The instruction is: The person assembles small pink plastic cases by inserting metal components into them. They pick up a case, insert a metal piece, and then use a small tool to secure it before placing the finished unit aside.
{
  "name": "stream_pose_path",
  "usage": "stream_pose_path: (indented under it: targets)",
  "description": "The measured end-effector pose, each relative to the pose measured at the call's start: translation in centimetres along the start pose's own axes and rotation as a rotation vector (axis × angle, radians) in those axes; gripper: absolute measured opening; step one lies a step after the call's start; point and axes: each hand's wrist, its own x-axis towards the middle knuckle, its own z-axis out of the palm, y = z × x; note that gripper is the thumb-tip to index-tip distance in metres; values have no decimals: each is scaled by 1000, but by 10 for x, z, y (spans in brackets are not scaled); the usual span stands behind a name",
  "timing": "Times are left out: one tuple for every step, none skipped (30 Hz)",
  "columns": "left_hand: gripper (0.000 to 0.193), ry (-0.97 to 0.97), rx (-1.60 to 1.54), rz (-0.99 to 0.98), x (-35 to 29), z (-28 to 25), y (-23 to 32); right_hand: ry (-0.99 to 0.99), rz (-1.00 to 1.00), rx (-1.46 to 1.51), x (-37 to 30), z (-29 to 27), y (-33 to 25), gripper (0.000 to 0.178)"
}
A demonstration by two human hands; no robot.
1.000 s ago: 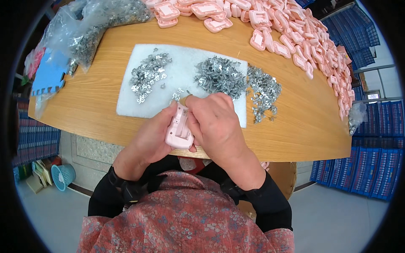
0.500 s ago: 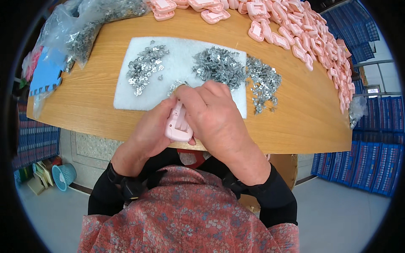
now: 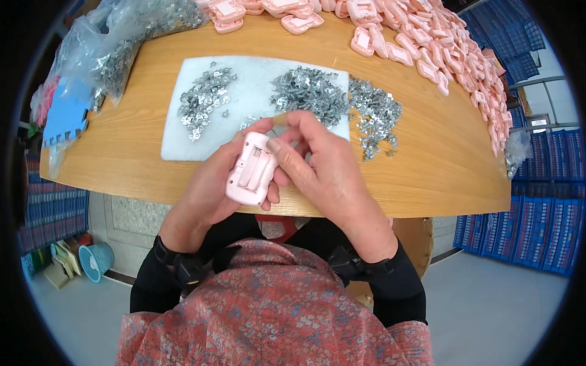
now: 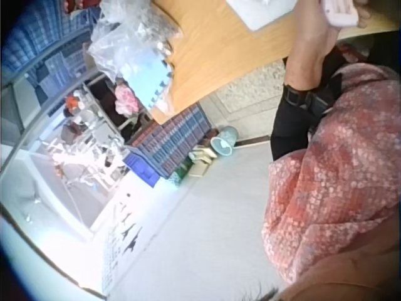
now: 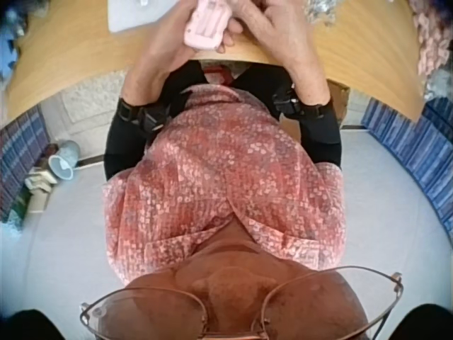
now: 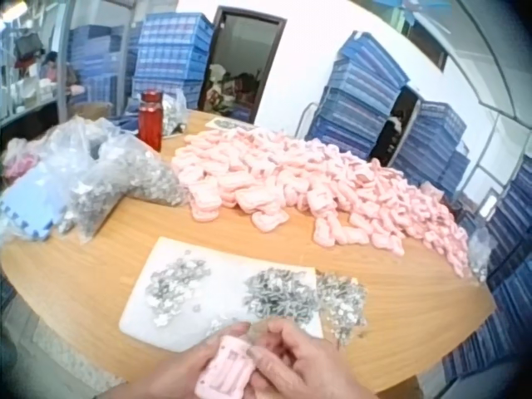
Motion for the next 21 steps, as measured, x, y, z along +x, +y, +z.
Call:
stream_pose_path:
  targets:
    - [57, -29, 3, 4, -2, 1, 0, -60, 104, 184, -2, 0, 2, 21]
    - [57, -58, 6, 8, -3, 2, -1, -93, 145, 251, -3, -1, 1, 22]
    - [55, -7, 58, 13, -5, 6, 0, -125, 185, 318, -4, -3, 1, 22]
    - [53, 52, 109, 19, -8, 11, 1, -164, 227, 388, -4, -4, 2, 23]
    - [52, 110, 160, 26, -11, 14, 1, -158, 212, 400, -4, -5, 4, 24]
    - [49, 149, 277, 54, -12, 16, 0, -152, 196, 412, -5, -6, 7, 25]
    - [47, 184, 397, 81, -12, 17, 0, -142, 180, 423, -6, -7, 8, 25]
    - [44, 218, 516, 108, -13, 18, 0, -146, 193, 423, -7, -8, 8, 26]
    - [43, 186, 634, 128, -13, 20, 3, -150, 206, 423, -9, -9, 6, 27]
    - [41, 149, 751, 145, -13, 23, 6, -150, 221, 424, -11, -11, 5, 28]
    - [40, 109, 867, 161, -12, 25, 8, -151, 221, 423, -13, -12, 4, 28]
    - [39, 105, 904, 188, -11, 25, 8, -152, 220, 422, -15, -13, 4, 28]
    - [39, 110, 945, 216, -11, 24, 8, -161, 215, 426, -15, -13, 2, 28]
    - [38, 113, 985, 244, -11, 23, 7, -139, 187, 450, -17, -12, 0, 28]
    - [37, 137, 784, 154, -10, 22, 3, -117, 159, 472, -20, -11, -4, 27]
    - [37, 163, 588, 72, -7, 20, 0, -97, 122, 497, -21, -10, -6, 27]
    - [37, 187, 391, -7, -6, 19, -1, -72, 95, 505, -22, -10, -6, 26]
    - [37, 155, 237, -28, -7, 20, 1, -48, 68, 515, -25, -11, -7, 26]
    - [38, 122, 86, -49, -9, 20, 2, -23, 40, 524, -26, -12, -6, 25]
    - [39, 88, -66, -69, -11, 21, 3, -9, 4, 493, -25, -12, 0, 26]
    - [40, 80, -113, -68, -11, 20, 2, 6, -32, 462, -24, -11, 9, 26]
